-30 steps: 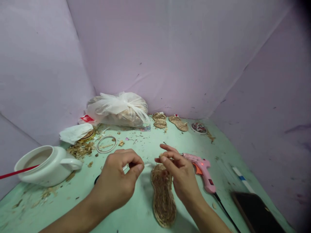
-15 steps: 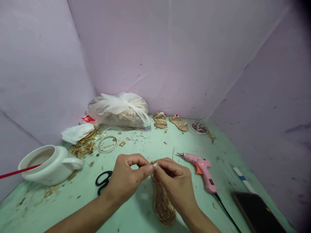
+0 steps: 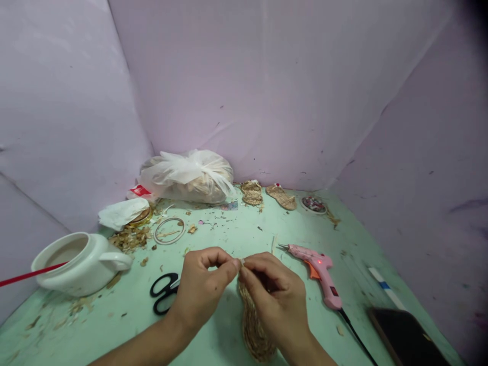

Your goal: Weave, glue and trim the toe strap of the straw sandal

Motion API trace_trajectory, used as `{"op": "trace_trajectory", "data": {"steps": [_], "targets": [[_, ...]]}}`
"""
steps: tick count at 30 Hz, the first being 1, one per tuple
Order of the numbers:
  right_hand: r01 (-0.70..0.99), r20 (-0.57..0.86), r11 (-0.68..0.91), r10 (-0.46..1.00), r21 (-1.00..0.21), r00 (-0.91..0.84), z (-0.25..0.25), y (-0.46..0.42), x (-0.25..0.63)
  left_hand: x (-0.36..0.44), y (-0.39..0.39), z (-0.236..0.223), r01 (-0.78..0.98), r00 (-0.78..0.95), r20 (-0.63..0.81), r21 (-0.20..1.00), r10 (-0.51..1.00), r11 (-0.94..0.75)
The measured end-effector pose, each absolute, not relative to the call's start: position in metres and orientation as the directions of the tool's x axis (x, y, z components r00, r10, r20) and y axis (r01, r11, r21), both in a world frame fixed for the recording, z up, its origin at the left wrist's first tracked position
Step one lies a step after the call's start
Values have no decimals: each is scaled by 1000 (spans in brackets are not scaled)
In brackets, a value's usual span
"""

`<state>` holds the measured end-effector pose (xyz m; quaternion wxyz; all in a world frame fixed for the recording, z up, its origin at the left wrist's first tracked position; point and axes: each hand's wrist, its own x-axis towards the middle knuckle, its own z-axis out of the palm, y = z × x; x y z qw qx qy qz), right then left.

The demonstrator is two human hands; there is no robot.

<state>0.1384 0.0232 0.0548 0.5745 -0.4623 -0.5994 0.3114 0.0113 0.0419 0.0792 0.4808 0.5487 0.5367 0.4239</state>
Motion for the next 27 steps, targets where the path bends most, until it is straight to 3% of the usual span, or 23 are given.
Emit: {"op": "trace_trajectory", "data": {"steps": [5, 8, 11, 14, 17, 19, 22, 24, 27], "targets": [[-87, 197, 198, 980, -976, 24, 56, 25, 142, 14, 38, 78, 242, 71, 106, 963, 992, -120], [-156, 112, 115, 993, -981, 25, 58, 26, 142, 15, 36, 78, 268, 70, 181, 944, 981, -194], [-188, 92, 96, 995, -978, 32, 59, 24, 140, 15, 35, 80, 309, 63, 165, 935, 984, -177], [-112, 188, 195, 980, -974, 69, 59, 22, 139, 14, 37, 83, 303, 62, 71, 949, 996, -86], [107, 410, 400, 907, -910, 95, 59, 19, 141, 12, 43, 84, 182, 100, -71, 982, 992, 51], [250, 560, 525, 823, -813, 93, 59, 20, 143, 10, 48, 81, 58, 149, -157, 987, 976, 150], [438, 735, 639, 674, -632, 77, 59, 24, 149, 5, 53, 78, -80, 123, -175, 979, 977, 186], [545, 808, 671, 589, -502, 19, 57, 27, 153, 3, 53, 79, -84, 119, -164, 981, 979, 175], [614, 835, 698, 538, -368, -112, 48, 30, 157, 4, 49, 82, -48, 252, -222, 969, 942, 241]]}}
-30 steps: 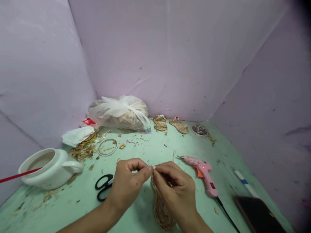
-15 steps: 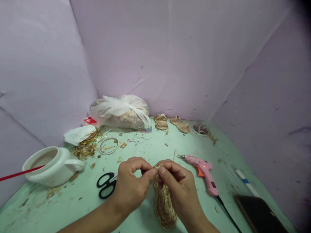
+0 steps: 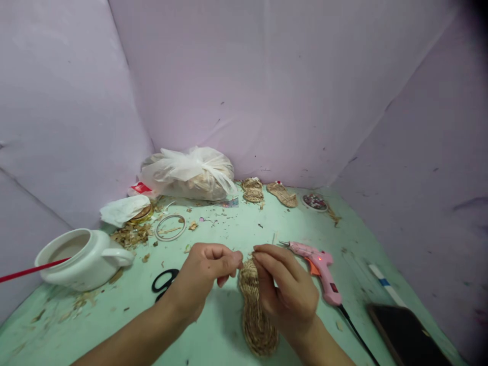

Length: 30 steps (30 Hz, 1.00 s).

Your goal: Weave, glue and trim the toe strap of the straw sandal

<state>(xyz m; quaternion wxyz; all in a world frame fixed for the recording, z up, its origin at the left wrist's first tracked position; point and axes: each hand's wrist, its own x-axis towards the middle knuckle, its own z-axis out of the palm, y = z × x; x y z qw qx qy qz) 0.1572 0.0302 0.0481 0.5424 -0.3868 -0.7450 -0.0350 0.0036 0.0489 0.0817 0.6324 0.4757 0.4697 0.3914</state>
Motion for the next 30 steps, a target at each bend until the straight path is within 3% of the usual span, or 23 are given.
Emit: {"op": "trace_trajectory", "data": {"steps": [5, 11, 20, 25, 27, 30], "targets": [[561, 814, 778, 503, -281, -289, 36, 29, 159, 6, 47, 84, -60, 291, -305, 940, 907, 335], [522, 806, 808, 488, -272, -335, 36, 28, 157, 3, 52, 83, -7, 271, -321, 942, 908, 335], [392, 704, 667, 707, -633, -64, 55, 27, 147, 3, 52, 85, 16, 237, -250, 967, 939, 253], [246, 389, 366, 920, -897, 53, 56, 26, 144, 4, 48, 87, 141, 225, -146, 983, 963, 116], [147, 284, 275, 958, -950, 48, 56, 26, 143, 4, 46, 89, 220, 238, -105, 974, 965, 52], [56, 247, 244, 968, -968, 50, 56, 26, 143, 5, 45, 91, 287, 294, -38, 957, 955, -50]]}}
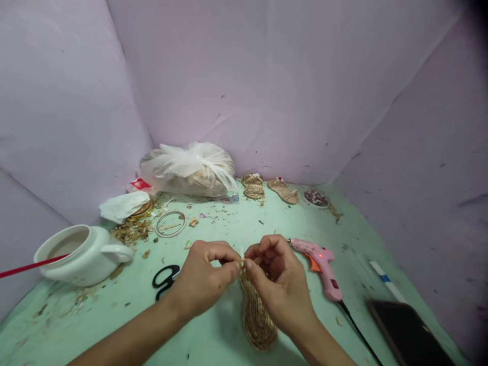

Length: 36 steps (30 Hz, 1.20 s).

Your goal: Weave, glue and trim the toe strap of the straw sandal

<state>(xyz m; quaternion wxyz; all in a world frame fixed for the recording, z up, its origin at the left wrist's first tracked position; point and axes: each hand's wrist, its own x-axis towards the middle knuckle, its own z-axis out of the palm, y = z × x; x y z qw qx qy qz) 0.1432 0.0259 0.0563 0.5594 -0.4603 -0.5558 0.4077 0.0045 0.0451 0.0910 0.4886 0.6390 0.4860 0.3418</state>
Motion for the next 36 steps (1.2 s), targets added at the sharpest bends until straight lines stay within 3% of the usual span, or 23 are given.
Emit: {"op": "trace_trajectory", "data": {"steps": [3, 6, 9, 13, 20, 26, 29, 32, 36], "targets": [[61, 238, 236, 970, -970, 39, 56, 25, 142, 5, 45, 91, 307, 311, -22, 948, 950, -79], [62, 228, 226, 973, -972, 22, 56, 24, 141, 6, 45, 88, 273, 243, -132, 960, 961, 63], [35, 249, 247, 967, -968, 55, 54, 23, 137, 8, 48, 83, 102, 229, -272, 962, 935, 254], [47, 288, 284, 953, -958, 98, 49, 21, 134, 11, 51, 77, -118, 259, -424, 878, 868, 464], [96, 258, 266, 962, -959, -94, 53, 28, 144, 8, 52, 77, -3, 241, -347, 934, 907, 358], [183, 263, 271, 963, -945, -65, 55, 32, 146, 8, 54, 82, -14, 238, -416, 902, 878, 431], [279, 440, 437, 896, -855, -56, 53, 30, 145, 8, 54, 85, -44, 225, -430, 892, 874, 450], [380, 652, 651, 744, -657, -145, 47, 30, 149, 8, 54, 85, -101, 252, -467, 858, 847, 503], [464, 746, 795, 569, -391, -345, 37, 32, 159, 7, 57, 85, -132, 289, -532, 802, 796, 583]]}}
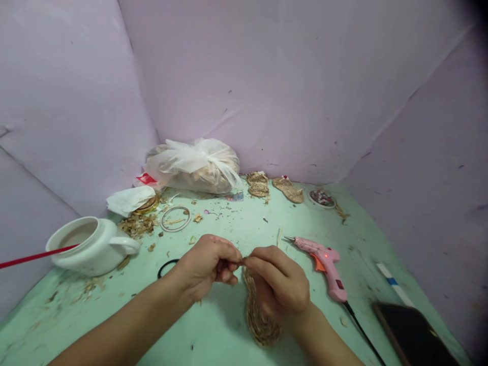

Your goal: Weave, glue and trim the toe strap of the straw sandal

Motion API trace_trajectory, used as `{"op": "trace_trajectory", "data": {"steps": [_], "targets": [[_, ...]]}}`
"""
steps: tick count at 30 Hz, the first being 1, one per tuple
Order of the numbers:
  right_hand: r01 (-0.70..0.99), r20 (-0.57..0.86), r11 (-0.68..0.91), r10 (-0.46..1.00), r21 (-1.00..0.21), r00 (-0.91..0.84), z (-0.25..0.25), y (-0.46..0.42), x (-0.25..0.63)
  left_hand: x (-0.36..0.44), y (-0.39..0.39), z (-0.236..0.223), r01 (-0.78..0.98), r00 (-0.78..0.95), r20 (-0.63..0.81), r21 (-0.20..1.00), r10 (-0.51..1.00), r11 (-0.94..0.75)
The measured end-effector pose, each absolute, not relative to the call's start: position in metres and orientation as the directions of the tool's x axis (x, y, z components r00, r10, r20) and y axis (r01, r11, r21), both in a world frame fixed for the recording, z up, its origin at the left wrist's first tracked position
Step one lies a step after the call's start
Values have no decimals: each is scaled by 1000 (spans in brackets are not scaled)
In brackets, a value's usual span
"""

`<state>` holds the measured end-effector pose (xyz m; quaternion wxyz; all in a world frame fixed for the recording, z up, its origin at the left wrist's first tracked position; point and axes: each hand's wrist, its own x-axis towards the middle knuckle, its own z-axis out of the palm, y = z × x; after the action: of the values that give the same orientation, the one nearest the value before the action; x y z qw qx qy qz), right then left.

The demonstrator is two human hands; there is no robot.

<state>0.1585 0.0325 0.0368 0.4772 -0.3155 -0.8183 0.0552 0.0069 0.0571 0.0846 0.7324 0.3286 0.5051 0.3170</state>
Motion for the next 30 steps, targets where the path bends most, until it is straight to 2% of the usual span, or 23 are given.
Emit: {"op": "trace_trajectory", "data": {"steps": [2, 4, 6, 8, 11, 13, 14, 16, 19, 21, 26, 30], "targets": [[467, 747, 821, 528, -328, -403, 36, 34, 162, 6, 59, 84, -130, 287, -538, 798, 793, 588], [414, 750, 841, 516, -349, -414, 40, 34, 163, 5, 59, 84, -123, 276, -529, 809, 802, 575], [339, 732, 816, 573, -468, -369, 47, 35, 161, 4, 59, 85, -103, 264, -510, 829, 819, 549], [300, 646, 710, 704, -637, -296, 53, 36, 159, 4, 58, 85, -61, 261, -475, 861, 840, 505], [285, 396, 437, 898, -853, -190, 57, 36, 156, 5, 57, 87, 17, 276, -422, 901, 864, 434], [281, 270, 310, 947, -908, -171, 57, 35, 156, 5, 57, 88, 61, 278, -406, 912, 871, 406], [291, 254, 298, 950, -909, -179, 57, 35, 156, 4, 57, 89, 78, 274, -403, 914, 873, 397], [340, 318, 381, 920, -860, -229, 58, 33, 158, 4, 57, 90, 108, 259, -401, 916, 879, 386], [408, 485, 577, 816, -707, -313, 62, 30, 158, 3, 57, 90, 124, 231, -394, 919, 890, 375], [434, 547, 648, 761, -626, -348, 64, 28, 158, 4, 56, 90, 113, 227, -387, 922, 894, 371], [530, 529, 634, 770, -563, -358, 64, 29, 156, 7, 56, 90, 104, 241, -375, 927, 895, 360], [609, 596, 671, 712, -423, -371, 57, 31, 155, 9, 56, 86, 82, 246, -395, 919, 885, 387]]}}
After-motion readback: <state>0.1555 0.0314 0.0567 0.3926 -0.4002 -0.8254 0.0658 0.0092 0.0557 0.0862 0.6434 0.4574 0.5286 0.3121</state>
